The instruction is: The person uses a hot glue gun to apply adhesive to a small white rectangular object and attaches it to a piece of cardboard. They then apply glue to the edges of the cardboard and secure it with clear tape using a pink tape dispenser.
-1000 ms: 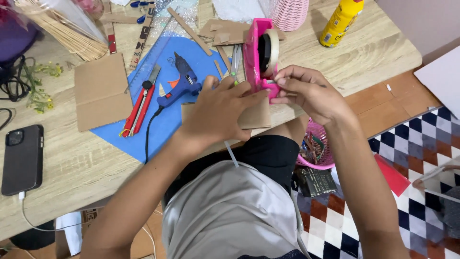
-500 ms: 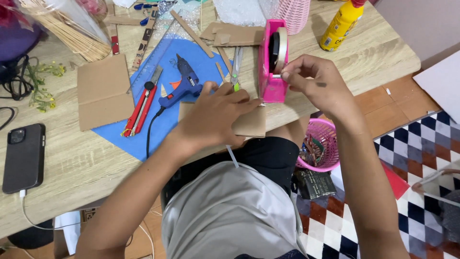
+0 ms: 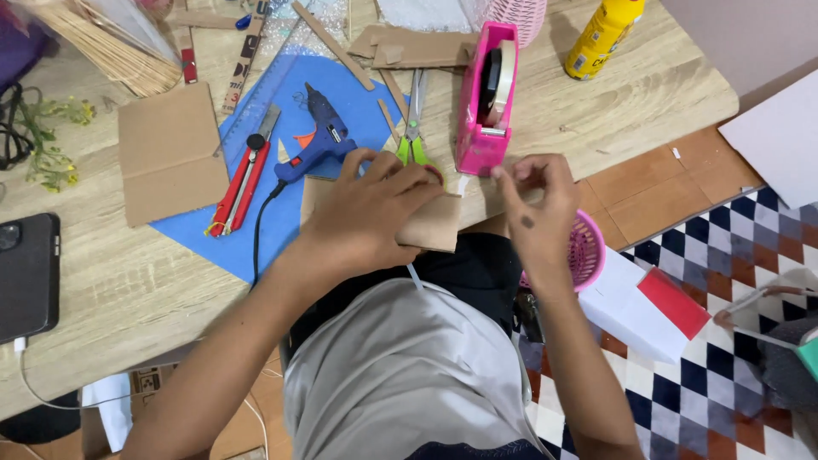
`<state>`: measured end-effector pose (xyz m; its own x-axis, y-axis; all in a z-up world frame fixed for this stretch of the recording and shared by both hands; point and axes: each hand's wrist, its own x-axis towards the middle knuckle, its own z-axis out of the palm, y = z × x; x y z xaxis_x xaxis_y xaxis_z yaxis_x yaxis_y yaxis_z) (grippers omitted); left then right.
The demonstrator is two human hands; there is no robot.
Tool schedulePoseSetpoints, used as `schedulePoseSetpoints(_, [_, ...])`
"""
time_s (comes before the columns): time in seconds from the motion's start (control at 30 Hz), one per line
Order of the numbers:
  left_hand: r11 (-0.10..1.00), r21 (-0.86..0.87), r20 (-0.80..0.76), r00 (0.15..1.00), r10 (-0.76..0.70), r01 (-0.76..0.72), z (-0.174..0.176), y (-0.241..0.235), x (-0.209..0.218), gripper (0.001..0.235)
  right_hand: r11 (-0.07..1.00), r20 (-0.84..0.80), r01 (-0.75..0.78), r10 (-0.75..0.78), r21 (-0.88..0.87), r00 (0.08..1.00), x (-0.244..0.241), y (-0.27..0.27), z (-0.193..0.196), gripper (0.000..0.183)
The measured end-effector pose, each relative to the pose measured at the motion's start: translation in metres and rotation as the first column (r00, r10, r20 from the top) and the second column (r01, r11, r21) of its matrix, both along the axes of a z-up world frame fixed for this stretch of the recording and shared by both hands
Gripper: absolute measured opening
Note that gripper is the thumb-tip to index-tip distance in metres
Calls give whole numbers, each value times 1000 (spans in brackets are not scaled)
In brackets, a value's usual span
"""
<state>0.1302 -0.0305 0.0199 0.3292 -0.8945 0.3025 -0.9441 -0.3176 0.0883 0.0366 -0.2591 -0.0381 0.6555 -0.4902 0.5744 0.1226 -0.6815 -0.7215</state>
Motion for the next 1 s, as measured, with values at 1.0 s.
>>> schedulePoseSetpoints(1.0, [973, -203, 132, 987, -88, 114, 1, 1, -14, 74, 898, 173, 296, -251, -325, 952, 24, 2, -12, 23])
